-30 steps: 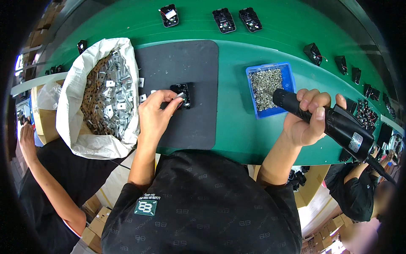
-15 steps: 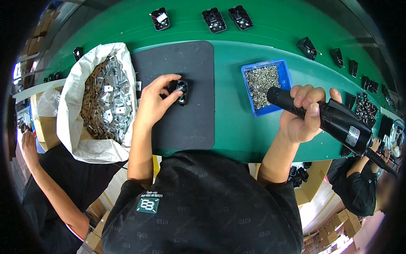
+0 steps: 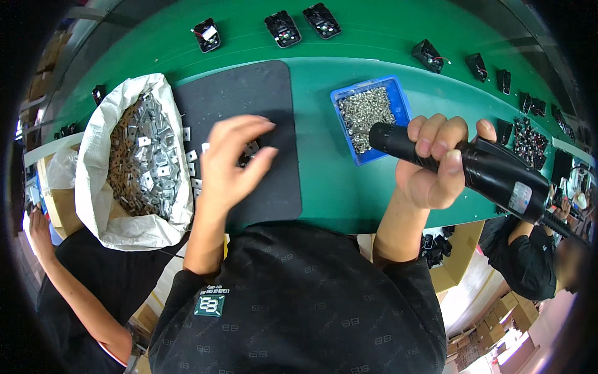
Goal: Assemble small electronic components using an electric screwdriver.
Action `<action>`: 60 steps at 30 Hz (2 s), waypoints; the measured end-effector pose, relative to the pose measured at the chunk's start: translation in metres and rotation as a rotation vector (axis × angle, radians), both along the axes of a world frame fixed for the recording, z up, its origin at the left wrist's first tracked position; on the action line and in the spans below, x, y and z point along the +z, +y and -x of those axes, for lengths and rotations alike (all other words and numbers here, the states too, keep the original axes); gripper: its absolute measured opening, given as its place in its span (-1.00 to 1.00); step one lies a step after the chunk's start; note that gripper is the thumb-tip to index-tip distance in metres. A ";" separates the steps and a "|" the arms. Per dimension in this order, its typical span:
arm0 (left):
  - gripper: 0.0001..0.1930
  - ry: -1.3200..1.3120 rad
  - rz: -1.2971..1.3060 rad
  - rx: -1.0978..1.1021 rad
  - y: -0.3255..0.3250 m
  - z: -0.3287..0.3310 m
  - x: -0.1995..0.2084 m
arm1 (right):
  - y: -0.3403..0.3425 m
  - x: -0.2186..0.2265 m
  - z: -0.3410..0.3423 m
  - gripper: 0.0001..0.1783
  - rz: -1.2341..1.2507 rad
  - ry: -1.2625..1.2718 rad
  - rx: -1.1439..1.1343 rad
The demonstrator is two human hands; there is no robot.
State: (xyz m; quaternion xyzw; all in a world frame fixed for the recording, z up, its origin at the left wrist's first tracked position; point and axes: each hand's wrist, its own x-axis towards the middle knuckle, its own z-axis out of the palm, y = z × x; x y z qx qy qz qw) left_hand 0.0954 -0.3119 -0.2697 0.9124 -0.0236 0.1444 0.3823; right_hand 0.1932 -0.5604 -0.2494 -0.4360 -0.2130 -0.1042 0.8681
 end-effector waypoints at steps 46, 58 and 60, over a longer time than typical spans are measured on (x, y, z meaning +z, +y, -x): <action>-0.82 0.238 1.414 -0.355 -0.042 0.034 -0.012 | 0.033 0.043 0.036 -0.52 -0.296 -0.243 0.545; -0.32 -0.113 0.342 -0.290 0.003 0.030 -0.007 | 0.039 0.023 0.026 -0.47 -0.155 -0.230 0.622; -0.06 -0.053 0.167 -0.207 0.033 0.037 -0.014 | 0.041 0.015 0.029 -0.47 -0.132 -0.197 0.564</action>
